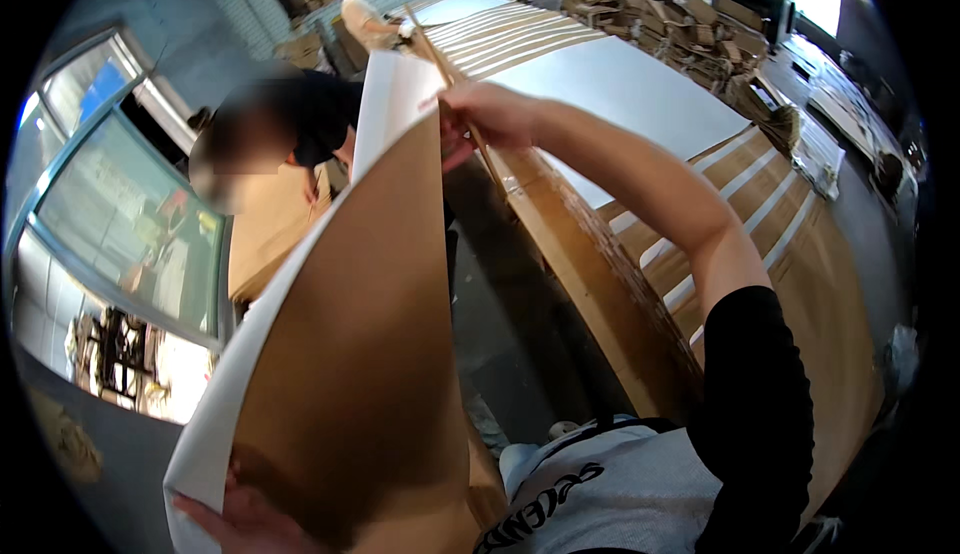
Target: The person repeatedly wraps large white rectangular sheets with brown paper, using a wooden stick to smooth the paper and fold the edges. The person places the wrapped sheets onto a striped wooden surface and repeats the process with additional sheets.
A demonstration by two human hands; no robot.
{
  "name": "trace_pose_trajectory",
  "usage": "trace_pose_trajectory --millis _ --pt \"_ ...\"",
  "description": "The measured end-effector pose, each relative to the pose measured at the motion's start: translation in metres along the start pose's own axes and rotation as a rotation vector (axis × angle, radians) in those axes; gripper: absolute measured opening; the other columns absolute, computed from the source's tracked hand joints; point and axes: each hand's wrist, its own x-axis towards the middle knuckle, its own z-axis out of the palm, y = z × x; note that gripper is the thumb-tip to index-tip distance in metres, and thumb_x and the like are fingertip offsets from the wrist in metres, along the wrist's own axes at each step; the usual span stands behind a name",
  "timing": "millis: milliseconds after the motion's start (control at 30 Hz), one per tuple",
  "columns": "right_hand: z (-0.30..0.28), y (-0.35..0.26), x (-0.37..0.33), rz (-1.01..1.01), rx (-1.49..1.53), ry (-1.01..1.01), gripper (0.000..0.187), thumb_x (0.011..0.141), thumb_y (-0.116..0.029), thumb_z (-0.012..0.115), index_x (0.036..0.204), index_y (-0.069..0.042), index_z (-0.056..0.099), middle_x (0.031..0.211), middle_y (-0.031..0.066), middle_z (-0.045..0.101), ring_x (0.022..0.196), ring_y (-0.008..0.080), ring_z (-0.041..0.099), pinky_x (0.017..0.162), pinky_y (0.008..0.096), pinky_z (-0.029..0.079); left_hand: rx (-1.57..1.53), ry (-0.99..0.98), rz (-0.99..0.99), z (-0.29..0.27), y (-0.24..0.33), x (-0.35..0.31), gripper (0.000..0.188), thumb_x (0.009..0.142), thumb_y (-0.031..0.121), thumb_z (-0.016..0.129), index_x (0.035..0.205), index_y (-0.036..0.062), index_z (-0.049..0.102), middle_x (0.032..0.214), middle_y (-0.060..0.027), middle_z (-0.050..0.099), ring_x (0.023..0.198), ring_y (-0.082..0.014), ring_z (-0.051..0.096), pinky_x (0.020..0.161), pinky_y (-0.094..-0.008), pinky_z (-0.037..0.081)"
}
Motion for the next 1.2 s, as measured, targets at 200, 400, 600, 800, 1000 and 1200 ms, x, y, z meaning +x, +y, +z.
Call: trace_pose_trajectory --millis 200,400,600,800,1000,1200 --pt "-0.098 -0.076 0.024 -0.158 -0.149 0.321 0.04 0.093 -0.03 0.027 0.072 -0.004 0.048 0.083 0.0148 0.061 0.083 0.0265 0.062 0.08 0.0415 0.05 -0.246 -0.091 -0.151 0.114 -0.102 0.046 0.038 0.093 0.033 0.036 0.094 -0.0015 0.051 0.076 -0.0106 0.057 0.07 -0.0203 0.053 0.078 -0.0319 0.04" --pt "-0.216 -0.194 0.081 -0.358 -0.173 0.164 0.036 0.092 -0.034 0.034 0.089 -0.004 0.054 0.081 0.0095 0.061 0.069 0.0218 0.061 0.066 0.0388 0.052 -0.601 -0.296 -0.232 0.219 -0.182 0.104 0.041 0.092 0.034 0.037 0.099 -0.0044 0.05 0.077 -0.0134 0.059 0.077 -0.0229 0.056 0.081 -0.0335 0.042" --pt "-0.226 -0.278 0.043 -0.676 -0.325 0.587 0.034 0.092 -0.031 0.034 0.097 0.0 0.049 0.089 0.0142 0.058 0.078 0.0255 0.059 0.073 0.0412 0.05 -0.74 -0.47 -0.08 0.355 -0.228 0.173 0.039 0.093 0.031 0.034 0.103 -0.0053 0.045 0.085 -0.0176 0.057 0.089 -0.0278 0.055 0.092 -0.0414 0.04" --pt "-0.257 -0.334 -0.045 -0.881 -0.521 0.725 0.035 0.092 -0.028 0.034 0.105 0.003 0.044 0.097 0.0189 0.055 0.087 0.0291 0.057 0.08 0.0436 0.047 -0.846 -0.757 -0.16 0.5 -0.239 0.191 0.034 0.094 0.023 0.027 0.106 -0.0059 0.04 0.104 -0.0232 0.049 0.104 -0.0331 0.048 0.099 -0.0483 0.033" --pt "-0.285 -0.351 -0.129 -0.996 -0.722 0.857 0.037 0.092 -0.025 0.034 0.111 0.006 0.041 0.102 0.0225 0.053 0.094 0.0319 0.055 0.086 0.0451 0.045 -0.898 -1.095 -0.339 0.645 -0.256 0.157 0.046 0.094 0.03 0.024 0.124 -0.005 0.028 0.13 -0.0221 0.031 0.126 -0.0355 0.022 0.106 -0.049 0.016" --pt "-0.328 -0.313 -0.187 -1.029 -0.797 1.276 0.041 0.089 -0.027 0.04 0.118 0.002 0.039 0.112 0.0188 0.047 0.103 0.0289 0.048 0.089 0.0422 0.041 -0.956 -1.132 -0.657 0.762 -0.253 0.074 0.036 0.092 0.03 0.035 0.113 0.0014 0.043 0.111 -0.0168 0.049 0.102 -0.03 0.047 0.089 -0.044 0.037"
